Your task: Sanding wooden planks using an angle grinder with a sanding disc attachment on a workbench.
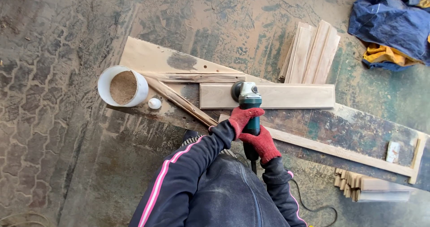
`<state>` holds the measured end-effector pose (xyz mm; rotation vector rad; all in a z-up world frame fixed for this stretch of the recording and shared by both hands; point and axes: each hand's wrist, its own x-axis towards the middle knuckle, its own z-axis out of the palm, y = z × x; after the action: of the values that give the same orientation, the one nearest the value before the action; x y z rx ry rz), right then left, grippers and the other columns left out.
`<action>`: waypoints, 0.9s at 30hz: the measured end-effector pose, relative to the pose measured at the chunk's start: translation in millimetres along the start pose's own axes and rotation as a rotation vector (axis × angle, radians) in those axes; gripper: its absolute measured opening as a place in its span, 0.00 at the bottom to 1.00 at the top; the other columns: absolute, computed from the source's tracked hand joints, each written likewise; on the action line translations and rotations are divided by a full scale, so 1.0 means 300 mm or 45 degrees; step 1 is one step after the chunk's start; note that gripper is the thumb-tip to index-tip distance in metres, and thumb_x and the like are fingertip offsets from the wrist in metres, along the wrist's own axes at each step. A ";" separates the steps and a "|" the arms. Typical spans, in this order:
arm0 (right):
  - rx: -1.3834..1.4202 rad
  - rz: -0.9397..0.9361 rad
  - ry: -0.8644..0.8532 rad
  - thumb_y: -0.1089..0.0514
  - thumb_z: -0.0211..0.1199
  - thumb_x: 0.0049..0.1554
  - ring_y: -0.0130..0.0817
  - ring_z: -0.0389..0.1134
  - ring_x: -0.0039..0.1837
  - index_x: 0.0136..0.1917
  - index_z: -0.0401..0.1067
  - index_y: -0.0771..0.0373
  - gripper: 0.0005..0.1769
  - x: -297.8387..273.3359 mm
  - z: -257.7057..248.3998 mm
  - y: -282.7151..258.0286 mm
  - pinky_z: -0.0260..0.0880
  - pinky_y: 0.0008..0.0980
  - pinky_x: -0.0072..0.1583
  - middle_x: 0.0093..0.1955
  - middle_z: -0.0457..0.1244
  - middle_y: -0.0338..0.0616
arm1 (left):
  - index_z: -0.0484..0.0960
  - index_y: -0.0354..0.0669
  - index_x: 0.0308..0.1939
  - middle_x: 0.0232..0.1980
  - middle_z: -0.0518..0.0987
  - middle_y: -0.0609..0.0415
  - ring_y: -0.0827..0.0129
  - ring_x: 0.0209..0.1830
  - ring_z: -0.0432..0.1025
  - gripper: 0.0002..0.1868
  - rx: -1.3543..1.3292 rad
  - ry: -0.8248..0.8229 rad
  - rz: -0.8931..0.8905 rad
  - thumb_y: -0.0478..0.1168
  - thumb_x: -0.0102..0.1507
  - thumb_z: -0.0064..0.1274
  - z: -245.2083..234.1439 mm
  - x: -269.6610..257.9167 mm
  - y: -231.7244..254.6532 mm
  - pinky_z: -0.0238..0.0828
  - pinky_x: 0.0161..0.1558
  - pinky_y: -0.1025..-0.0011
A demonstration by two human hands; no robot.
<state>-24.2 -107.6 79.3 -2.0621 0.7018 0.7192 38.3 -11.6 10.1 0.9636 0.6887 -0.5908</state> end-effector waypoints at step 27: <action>-0.222 -0.041 -0.271 0.40 0.84 0.29 0.49 0.71 0.55 0.54 0.75 0.54 0.41 0.001 0.148 -0.155 0.70 0.44 0.57 0.47 0.69 0.52 | 0.81 0.31 0.46 0.31 0.80 0.51 0.68 0.34 0.77 0.35 -0.217 0.165 0.075 0.42 0.41 0.81 -0.232 -0.166 0.142 0.76 0.48 0.62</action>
<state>-2.4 -47.1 81.0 -2.1073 0.4993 0.9950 18.9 76.2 42.5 0.8648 0.8102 -0.4129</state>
